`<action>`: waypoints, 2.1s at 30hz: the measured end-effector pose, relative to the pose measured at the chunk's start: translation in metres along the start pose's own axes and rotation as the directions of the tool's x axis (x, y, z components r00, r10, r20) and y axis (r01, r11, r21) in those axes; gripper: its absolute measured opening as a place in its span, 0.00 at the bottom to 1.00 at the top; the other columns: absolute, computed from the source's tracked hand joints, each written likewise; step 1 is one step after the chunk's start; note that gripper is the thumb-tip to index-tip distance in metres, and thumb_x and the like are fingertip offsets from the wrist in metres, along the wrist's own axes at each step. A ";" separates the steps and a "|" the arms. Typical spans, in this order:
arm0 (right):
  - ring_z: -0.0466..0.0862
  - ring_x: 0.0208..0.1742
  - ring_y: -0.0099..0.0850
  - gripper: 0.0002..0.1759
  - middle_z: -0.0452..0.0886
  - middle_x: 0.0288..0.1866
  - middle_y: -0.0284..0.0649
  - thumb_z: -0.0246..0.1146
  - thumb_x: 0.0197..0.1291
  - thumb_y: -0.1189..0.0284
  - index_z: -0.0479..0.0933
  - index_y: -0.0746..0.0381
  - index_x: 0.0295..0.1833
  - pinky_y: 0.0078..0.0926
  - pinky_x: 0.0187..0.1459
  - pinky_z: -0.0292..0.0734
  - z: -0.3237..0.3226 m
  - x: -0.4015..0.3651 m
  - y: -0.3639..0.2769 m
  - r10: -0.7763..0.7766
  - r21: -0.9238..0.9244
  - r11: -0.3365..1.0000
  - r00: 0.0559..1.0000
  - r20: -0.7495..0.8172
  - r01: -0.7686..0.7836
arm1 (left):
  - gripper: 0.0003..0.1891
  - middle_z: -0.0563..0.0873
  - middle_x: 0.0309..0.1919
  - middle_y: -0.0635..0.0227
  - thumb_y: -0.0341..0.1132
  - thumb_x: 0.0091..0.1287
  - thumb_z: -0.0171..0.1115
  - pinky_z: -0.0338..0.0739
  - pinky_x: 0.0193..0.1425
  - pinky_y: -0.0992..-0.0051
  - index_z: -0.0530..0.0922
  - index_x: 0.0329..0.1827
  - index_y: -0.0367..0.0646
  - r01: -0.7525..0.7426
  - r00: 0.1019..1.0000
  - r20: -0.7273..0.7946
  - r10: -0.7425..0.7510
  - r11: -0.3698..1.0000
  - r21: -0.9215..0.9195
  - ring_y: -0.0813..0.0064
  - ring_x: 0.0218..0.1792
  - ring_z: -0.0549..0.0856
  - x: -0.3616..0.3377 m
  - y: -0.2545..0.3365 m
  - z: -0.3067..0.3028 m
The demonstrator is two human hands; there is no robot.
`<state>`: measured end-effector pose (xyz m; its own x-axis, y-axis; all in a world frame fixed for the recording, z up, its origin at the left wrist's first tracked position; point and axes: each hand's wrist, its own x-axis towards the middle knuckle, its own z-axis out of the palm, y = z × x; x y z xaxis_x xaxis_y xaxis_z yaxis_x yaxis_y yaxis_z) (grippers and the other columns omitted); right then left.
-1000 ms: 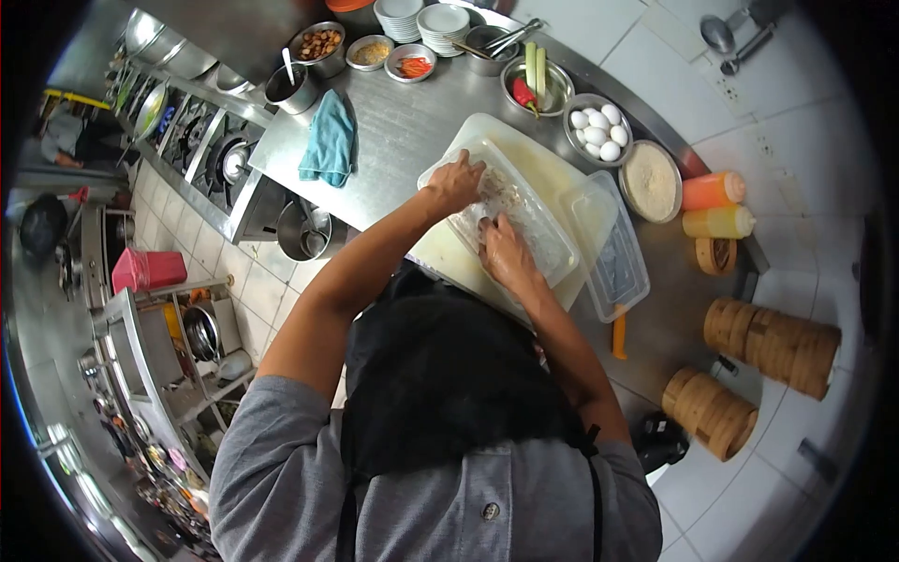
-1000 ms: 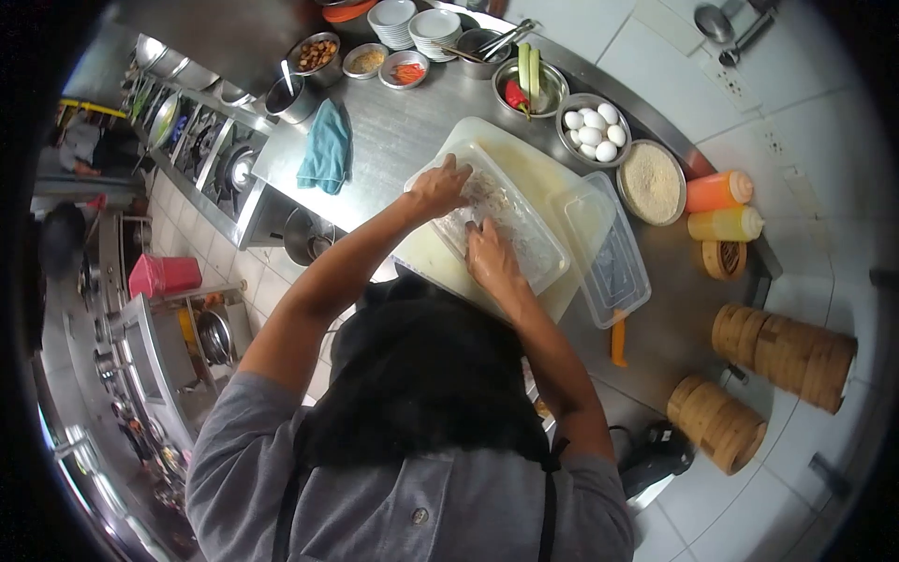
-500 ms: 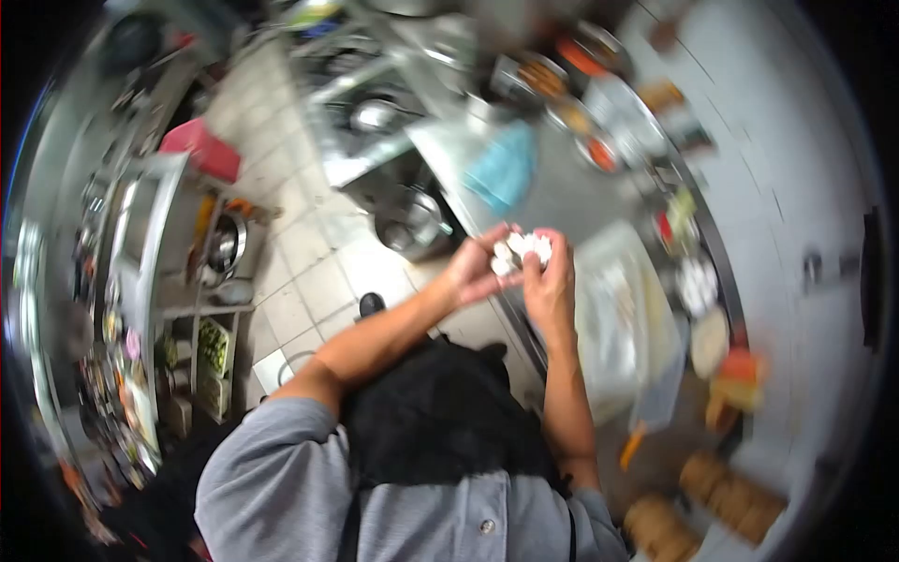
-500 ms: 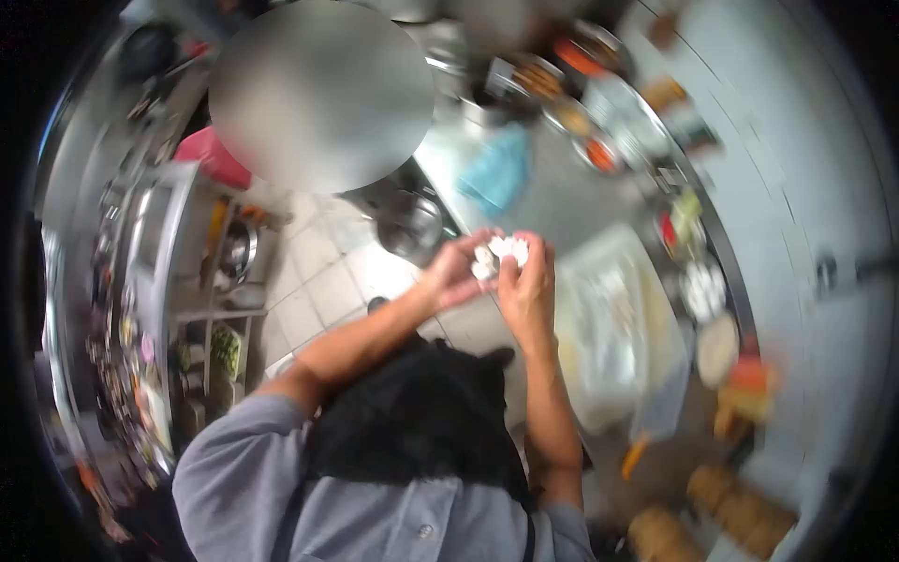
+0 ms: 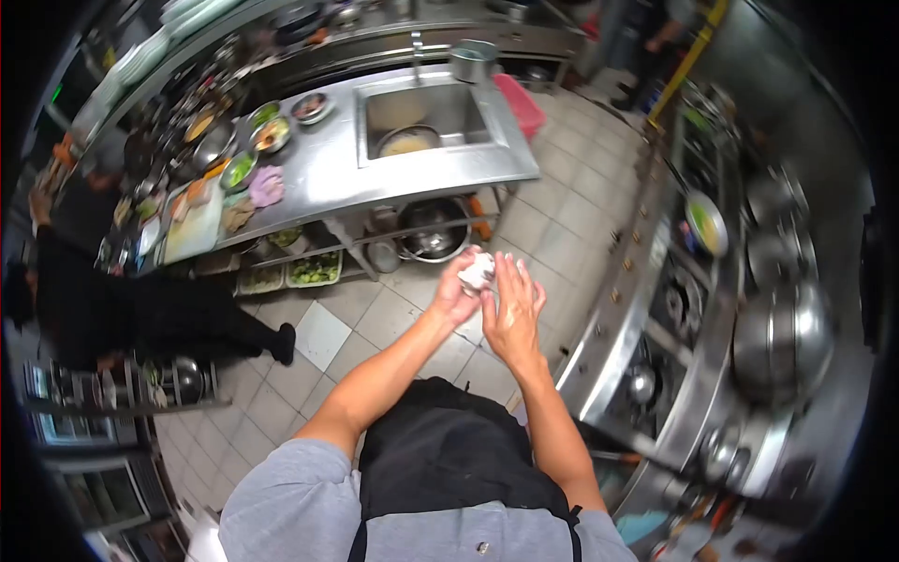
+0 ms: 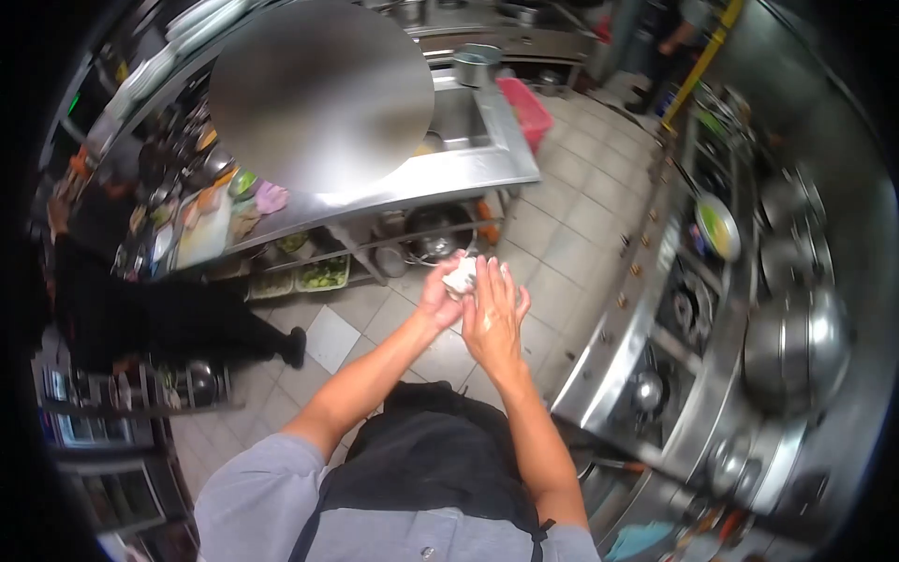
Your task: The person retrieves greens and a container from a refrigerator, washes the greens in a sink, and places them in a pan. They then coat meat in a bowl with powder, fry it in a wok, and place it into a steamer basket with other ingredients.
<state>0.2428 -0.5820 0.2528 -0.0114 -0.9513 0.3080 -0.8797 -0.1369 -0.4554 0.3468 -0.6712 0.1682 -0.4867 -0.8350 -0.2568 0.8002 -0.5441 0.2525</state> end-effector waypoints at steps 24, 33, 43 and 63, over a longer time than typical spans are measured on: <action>0.83 0.48 0.34 0.22 0.86 0.45 0.46 0.63 0.65 0.62 0.79 0.66 0.57 0.30 0.54 0.75 0.397 0.651 0.143 -0.306 0.698 0.651 0.738 0.601 -0.299 | 0.16 0.82 0.51 0.62 0.40 0.73 0.55 0.82 0.47 0.70 0.73 0.62 0.47 -0.285 0.812 -0.487 0.322 0.947 0.150 0.65 0.49 0.85 0.425 0.311 -0.046; 0.80 0.49 0.27 0.11 0.83 0.46 0.38 0.61 0.66 0.68 0.80 0.64 0.48 0.25 0.53 0.73 0.365 0.599 0.106 0.298 0.812 -0.006 0.774 0.559 -0.584 | 0.12 0.83 0.45 0.65 0.35 0.73 0.54 0.76 0.48 0.74 0.78 0.53 0.38 -0.356 0.482 -0.578 0.659 0.750 0.558 0.75 0.44 0.81 0.508 0.310 -0.034; 0.79 0.49 0.31 0.11 0.80 0.44 0.37 0.60 0.61 0.69 0.79 0.61 0.48 0.31 0.54 0.76 0.409 0.587 0.121 0.075 0.368 -0.568 0.398 0.914 -0.736 | 0.20 0.86 0.47 0.48 0.45 0.74 0.51 0.73 0.59 0.66 0.77 0.57 0.37 0.215 0.425 -0.375 0.824 0.310 0.926 0.60 0.51 0.85 0.482 0.317 -0.049; 0.83 0.40 0.53 0.09 0.82 0.37 0.50 0.63 0.51 0.73 0.80 0.55 0.41 0.48 0.43 0.77 0.282 0.611 0.159 0.168 0.420 0.886 0.980 0.105 -0.197 | 0.17 0.79 0.54 0.46 0.39 0.73 0.52 0.77 0.64 0.55 0.73 0.55 0.33 -0.177 0.919 -0.315 0.237 0.962 0.208 0.51 0.54 0.81 0.612 0.443 -0.188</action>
<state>0.2303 -1.2626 0.1329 -0.1094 -0.9844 0.1380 -0.5774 -0.0500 -0.8150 0.4689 -1.4079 -0.0524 -0.1473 -0.8702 -0.4701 0.7829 -0.3931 0.4823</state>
